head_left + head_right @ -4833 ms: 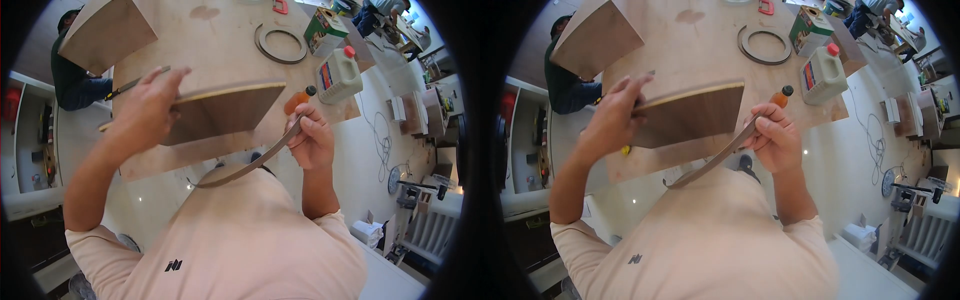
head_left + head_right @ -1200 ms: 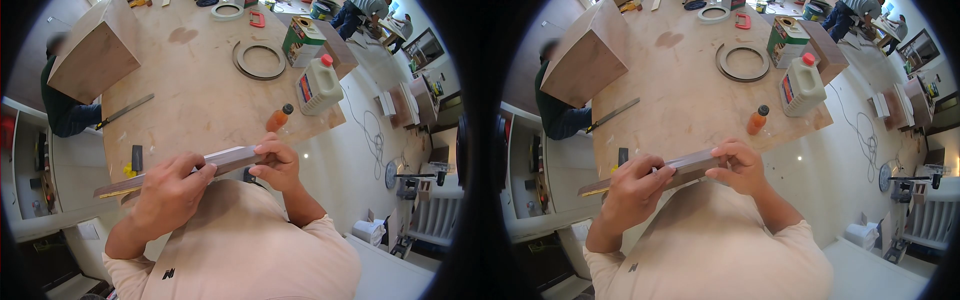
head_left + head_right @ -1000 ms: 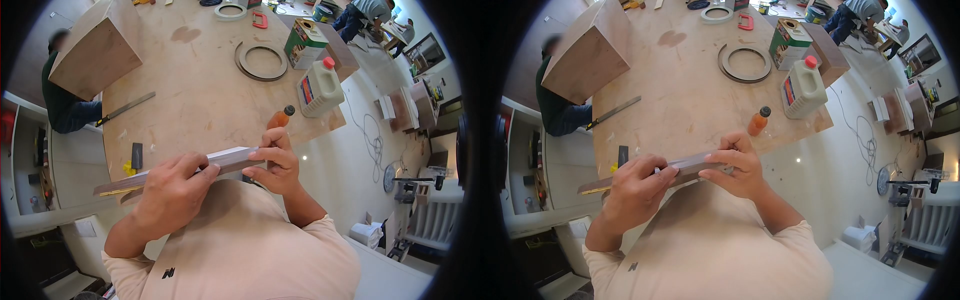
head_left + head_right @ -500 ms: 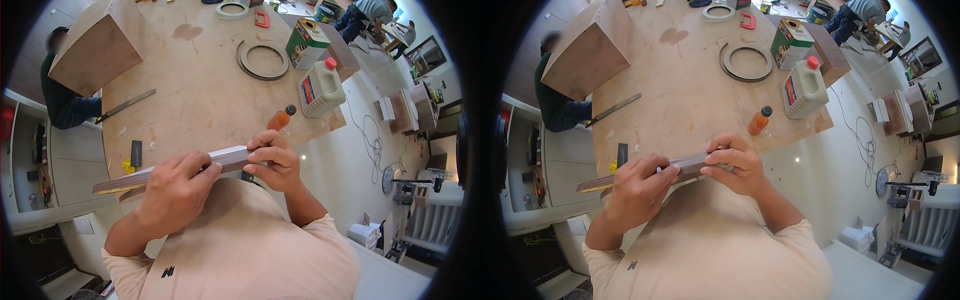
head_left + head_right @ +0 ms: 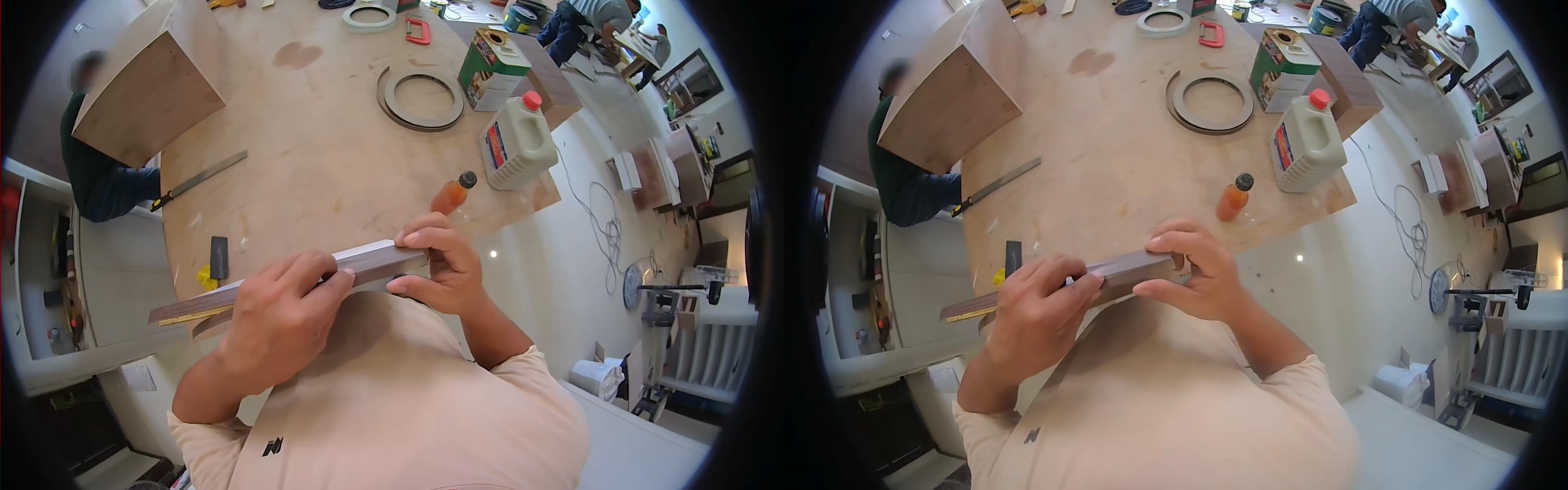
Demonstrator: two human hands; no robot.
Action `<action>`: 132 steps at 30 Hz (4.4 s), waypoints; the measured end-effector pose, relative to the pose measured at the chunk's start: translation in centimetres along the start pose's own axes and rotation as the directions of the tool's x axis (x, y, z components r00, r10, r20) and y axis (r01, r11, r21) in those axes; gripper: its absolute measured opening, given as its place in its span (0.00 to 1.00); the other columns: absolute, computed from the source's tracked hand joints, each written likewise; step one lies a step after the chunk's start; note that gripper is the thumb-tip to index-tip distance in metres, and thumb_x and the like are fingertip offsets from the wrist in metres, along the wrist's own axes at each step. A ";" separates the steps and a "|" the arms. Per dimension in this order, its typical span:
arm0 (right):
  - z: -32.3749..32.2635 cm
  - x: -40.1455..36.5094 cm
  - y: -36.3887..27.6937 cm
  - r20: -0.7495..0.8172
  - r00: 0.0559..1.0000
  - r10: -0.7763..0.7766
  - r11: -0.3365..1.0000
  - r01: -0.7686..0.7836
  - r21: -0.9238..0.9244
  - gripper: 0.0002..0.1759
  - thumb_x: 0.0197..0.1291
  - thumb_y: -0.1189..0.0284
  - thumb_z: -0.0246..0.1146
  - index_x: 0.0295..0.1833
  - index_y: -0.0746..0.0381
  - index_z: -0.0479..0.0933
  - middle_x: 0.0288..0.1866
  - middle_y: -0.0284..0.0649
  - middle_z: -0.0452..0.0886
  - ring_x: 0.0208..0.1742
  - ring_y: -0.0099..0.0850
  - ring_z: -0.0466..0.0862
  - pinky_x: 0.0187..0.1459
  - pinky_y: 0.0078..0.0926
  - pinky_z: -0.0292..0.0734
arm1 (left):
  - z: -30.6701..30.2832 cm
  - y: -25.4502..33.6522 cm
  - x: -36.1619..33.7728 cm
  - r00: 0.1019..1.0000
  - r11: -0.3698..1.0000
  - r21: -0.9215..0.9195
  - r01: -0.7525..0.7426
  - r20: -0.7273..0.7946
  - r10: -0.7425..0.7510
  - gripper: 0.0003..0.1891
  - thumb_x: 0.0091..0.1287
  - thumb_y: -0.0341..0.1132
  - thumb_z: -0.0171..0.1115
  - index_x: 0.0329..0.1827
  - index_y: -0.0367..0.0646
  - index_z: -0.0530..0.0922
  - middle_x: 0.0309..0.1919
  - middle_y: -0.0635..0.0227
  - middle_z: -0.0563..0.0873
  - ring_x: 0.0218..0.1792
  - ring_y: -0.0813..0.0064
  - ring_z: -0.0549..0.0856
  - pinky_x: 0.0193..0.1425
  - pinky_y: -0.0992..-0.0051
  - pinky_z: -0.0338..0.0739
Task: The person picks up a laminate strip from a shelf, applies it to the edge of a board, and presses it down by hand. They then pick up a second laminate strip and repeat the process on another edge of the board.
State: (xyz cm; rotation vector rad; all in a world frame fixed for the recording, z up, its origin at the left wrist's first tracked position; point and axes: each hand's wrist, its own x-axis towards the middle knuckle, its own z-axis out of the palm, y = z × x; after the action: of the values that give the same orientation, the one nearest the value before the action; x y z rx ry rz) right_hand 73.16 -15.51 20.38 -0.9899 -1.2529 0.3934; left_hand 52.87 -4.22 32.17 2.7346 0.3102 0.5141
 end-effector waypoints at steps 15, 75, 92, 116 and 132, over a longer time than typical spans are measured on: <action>0.2 0.9 -1.8 0.060 0.997 -0.043 0.967 0.057 -0.249 0.16 0.51 0.72 0.81 0.45 0.58 0.85 0.48 0.39 0.79 0.37 0.27 0.75 0.35 0.23 0.70 | -0.1 -0.3 -0.4 1.000 1.000 0.026 0.000 0.031 -0.001 0.10 0.60 0.26 0.68 0.45 0.39 0.85 0.39 0.64 0.84 0.38 0.62 0.86 0.37 0.64 0.78; 6.0 5.7 -6.4 0.510 0.853 -0.110 0.562 0.477 -0.676 0.13 0.49 0.70 0.77 0.42 0.55 0.85 0.39 0.27 0.82 0.37 0.27 0.78 0.42 0.32 0.62 | -6.0 -5.1 -8.7 0.972 0.971 0.128 0.200 -0.147 -0.181 0.12 0.53 0.28 0.76 0.41 0.46 0.89 0.32 0.68 0.86 0.30 0.66 0.81 0.30 0.68 0.74; 7.7 6.5 -6.8 0.540 0.839 -0.068 0.621 0.459 -0.635 0.13 0.50 0.70 0.77 0.42 0.55 0.85 0.40 0.28 0.82 0.38 0.29 0.78 0.42 0.33 0.62 | -5.9 -5.3 -9.0 0.980 0.974 0.153 0.167 -0.137 -0.147 0.13 0.53 0.27 0.76 0.42 0.47 0.88 0.33 0.72 0.83 0.30 0.71 0.78 0.31 0.71 0.74; 11.0 6.7 -6.6 0.603 0.797 -0.035 0.694 0.454 -0.559 0.14 0.50 0.72 0.70 0.46 0.56 0.85 0.45 0.30 0.80 0.48 0.30 0.82 0.49 0.40 0.69 | -5.2 -5.2 -9.8 0.981 0.950 0.275 0.146 -0.165 -0.103 0.11 0.53 0.28 0.76 0.40 0.46 0.89 0.32 0.73 0.84 0.28 0.71 0.79 0.28 0.71 0.73; 10.7 6.3 -6.5 0.653 0.752 -0.095 0.642 0.547 -0.537 0.15 0.49 0.72 0.70 0.46 0.56 0.86 0.45 0.27 0.78 0.49 0.27 0.81 0.47 0.42 0.67 | -5.6 -5.7 -11.1 0.985 0.944 0.318 0.087 -0.169 -0.033 0.13 0.52 0.30 0.76 0.41 0.49 0.89 0.34 0.75 0.84 0.31 0.71 0.81 0.27 0.73 0.74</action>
State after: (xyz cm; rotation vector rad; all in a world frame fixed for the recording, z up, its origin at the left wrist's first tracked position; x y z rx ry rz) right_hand 63.70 -10.11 29.25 -1.2813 -2.2231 -0.1552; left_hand 39.78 -0.45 31.51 2.9920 0.5644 0.7284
